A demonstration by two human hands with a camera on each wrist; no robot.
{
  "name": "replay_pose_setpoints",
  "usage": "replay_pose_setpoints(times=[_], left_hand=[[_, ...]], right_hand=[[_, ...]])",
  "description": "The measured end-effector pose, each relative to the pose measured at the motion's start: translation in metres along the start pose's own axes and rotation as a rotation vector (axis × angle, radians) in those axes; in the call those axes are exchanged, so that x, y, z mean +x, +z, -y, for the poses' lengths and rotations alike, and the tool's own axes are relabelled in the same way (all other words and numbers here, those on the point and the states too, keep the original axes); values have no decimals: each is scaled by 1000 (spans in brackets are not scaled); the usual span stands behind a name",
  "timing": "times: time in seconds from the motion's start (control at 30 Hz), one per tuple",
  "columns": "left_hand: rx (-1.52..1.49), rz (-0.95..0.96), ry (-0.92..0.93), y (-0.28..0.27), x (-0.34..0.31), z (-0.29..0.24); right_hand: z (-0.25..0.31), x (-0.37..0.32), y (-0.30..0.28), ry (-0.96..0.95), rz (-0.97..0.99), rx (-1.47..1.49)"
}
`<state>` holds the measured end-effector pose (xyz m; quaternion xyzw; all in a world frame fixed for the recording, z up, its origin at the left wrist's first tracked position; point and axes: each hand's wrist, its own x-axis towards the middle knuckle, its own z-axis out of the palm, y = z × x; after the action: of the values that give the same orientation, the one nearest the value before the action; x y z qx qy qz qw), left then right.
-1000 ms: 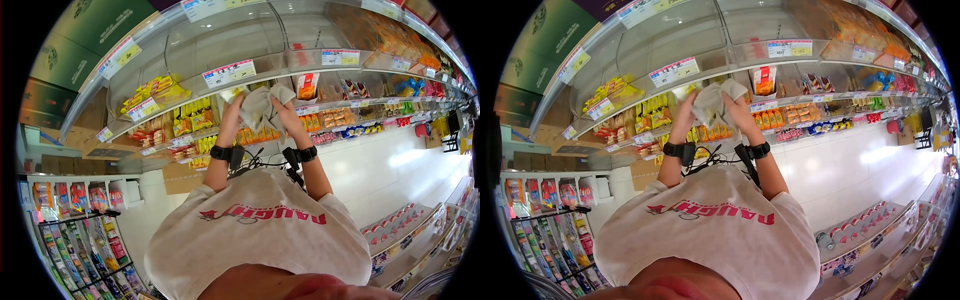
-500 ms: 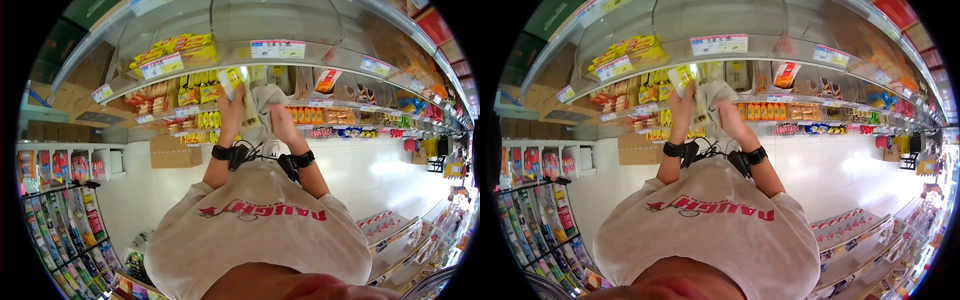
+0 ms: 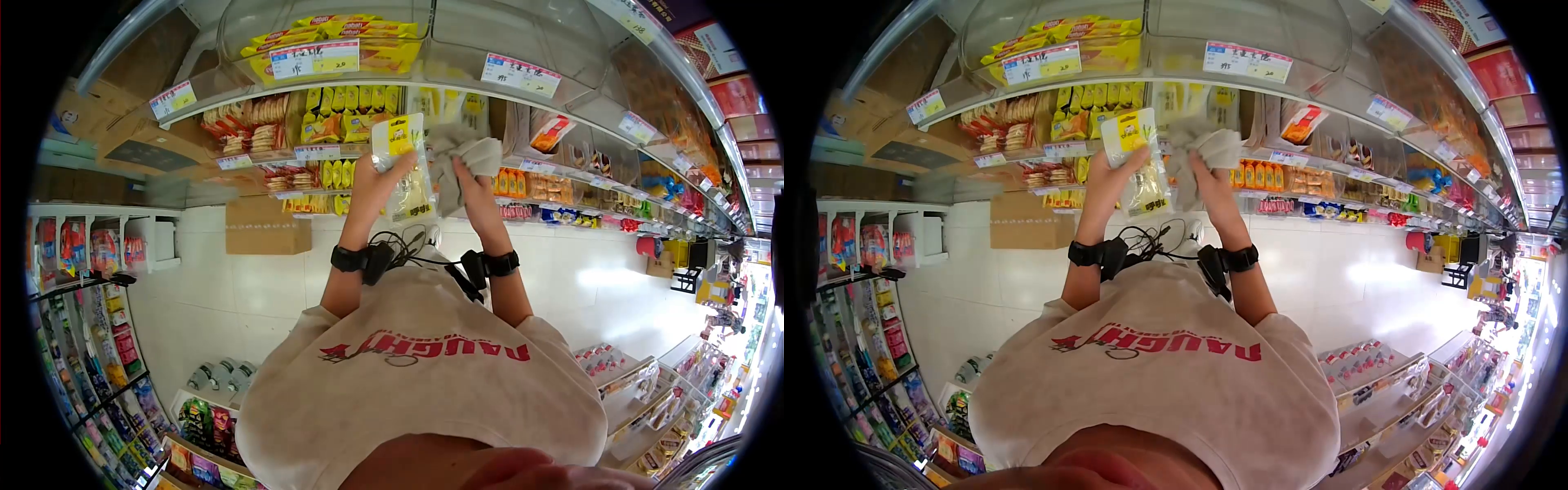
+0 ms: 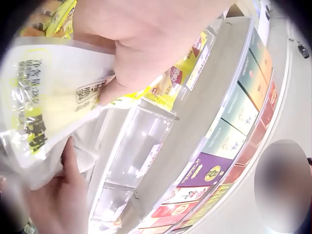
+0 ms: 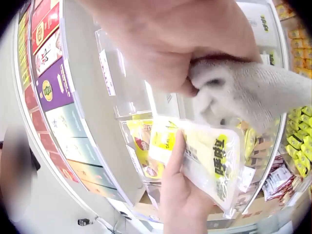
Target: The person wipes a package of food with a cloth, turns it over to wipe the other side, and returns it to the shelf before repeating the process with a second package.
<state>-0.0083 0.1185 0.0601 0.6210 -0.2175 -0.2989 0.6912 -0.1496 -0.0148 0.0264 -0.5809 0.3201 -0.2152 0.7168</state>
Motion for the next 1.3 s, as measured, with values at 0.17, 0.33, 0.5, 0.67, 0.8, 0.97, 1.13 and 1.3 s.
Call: replay_pose_setpoints(times=[0.17, 0.33, 0.5, 0.67, 0.8, 0.97, 1.13, 1.3], left_hand=[[72, -94, 19, -7, -8, 28], [81, -154, 25, 2, -20, 17], [-26, -177, 78, -1, -18, 33], [-22, -277, 99, 8, -13, 19], [19, -187, 75, 35, -16, 9], [78, 130, 48, 79, -25, 5], [86, 207, 257, 121, -36, 0], [-152, 85, 120, 154, -37, -22]], right_hand=[[0, -17, 39, 30, 67, 70], [7, -30, 57, -40, -58, -110], [-54, -12, 62, -439, -279, -280], [5, -51, 44, -140, 226, -258], [1, -56, 23, -269, 202, -229], [41, -61, -27, -448, -92, -146], [62, -83, -56, -455, -184, -47], [49, -89, -61, -574, -187, 72]])
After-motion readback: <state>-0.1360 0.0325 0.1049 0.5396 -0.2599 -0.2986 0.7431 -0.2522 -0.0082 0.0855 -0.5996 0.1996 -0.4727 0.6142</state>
